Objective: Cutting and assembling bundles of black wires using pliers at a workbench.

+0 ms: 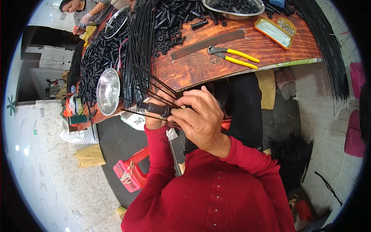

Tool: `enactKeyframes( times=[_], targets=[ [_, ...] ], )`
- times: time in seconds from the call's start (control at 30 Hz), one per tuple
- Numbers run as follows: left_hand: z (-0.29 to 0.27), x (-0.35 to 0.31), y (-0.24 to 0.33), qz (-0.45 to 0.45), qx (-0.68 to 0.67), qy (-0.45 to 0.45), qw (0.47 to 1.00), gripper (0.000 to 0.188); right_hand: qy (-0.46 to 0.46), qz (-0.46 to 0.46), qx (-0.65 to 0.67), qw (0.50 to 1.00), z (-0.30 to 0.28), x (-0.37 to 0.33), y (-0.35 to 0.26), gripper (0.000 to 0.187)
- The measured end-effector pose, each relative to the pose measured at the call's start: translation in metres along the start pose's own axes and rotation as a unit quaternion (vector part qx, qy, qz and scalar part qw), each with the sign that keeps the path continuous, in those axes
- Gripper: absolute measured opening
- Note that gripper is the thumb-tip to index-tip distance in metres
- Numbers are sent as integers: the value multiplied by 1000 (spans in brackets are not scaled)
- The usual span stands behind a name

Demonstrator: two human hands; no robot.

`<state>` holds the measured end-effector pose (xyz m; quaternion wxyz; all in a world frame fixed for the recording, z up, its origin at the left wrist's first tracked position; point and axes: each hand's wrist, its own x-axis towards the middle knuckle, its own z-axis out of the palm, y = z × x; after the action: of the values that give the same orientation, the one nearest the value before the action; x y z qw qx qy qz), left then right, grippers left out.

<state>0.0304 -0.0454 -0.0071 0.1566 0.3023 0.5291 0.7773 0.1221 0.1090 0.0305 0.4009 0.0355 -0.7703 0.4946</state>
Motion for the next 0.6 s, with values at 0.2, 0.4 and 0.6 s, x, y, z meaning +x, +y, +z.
enactKeyframes(
  times=[0.2, 0.4, 0.6],
  targets=[
    [-4, -9, 0, 14, -54, 16, 998, 26, -7, 3, -20, 1000, -5, 4, 1, 26],
    [10, -7, 4, 18, -39, 57, 997, 34, -19, 37, 31, 999, -13, 11, 5, 22],
    [38, 6, 19, -28, 26, 123, 992, 30, -70, 127, 132, 981, -20, 14, 20, 17]
  ],
)
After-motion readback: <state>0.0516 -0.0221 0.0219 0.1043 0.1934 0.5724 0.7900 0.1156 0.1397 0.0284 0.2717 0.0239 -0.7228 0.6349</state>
